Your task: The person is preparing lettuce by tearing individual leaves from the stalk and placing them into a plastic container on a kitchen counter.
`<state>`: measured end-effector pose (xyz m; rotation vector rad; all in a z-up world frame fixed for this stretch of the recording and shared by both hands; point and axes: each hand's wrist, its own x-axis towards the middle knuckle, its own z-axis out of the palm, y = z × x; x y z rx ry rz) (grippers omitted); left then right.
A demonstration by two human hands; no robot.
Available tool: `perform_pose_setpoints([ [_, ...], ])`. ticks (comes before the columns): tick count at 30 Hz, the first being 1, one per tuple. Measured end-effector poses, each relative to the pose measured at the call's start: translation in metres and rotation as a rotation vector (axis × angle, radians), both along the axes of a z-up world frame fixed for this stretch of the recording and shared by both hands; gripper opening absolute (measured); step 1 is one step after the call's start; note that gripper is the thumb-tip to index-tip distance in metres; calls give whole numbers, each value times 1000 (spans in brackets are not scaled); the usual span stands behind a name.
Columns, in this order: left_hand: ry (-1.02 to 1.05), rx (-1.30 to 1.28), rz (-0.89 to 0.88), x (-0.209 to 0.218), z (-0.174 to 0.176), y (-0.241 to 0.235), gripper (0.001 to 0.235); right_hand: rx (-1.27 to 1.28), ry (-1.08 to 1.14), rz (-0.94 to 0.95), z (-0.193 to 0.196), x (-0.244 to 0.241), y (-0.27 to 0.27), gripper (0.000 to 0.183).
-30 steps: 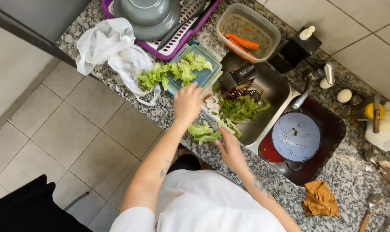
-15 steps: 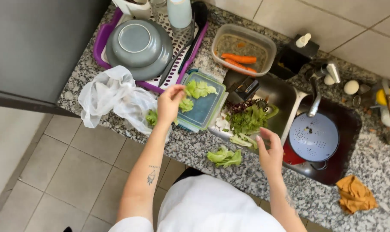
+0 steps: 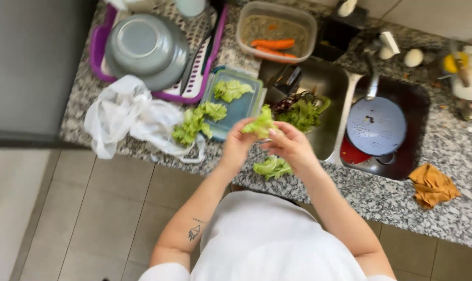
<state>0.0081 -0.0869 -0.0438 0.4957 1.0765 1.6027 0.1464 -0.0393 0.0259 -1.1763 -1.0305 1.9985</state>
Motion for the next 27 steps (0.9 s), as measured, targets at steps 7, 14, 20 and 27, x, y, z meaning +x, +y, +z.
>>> perform_pose_setpoints([
  [7,572,-364,-166,-27,-59,-82,29,670,-628,310,-43,48,-43,27],
  [14,1339,-391,223,-120,-18,-28,7,1075,-674,359,-55,73,-43,49],
  [20,1639,-608,135,-150,-38,-6,26,1145,-630,241,-38,73,-41,30],
  [27,236,-210,285,-148,25,-13,27,1047,-705,297,-45,83,-47,20],
])
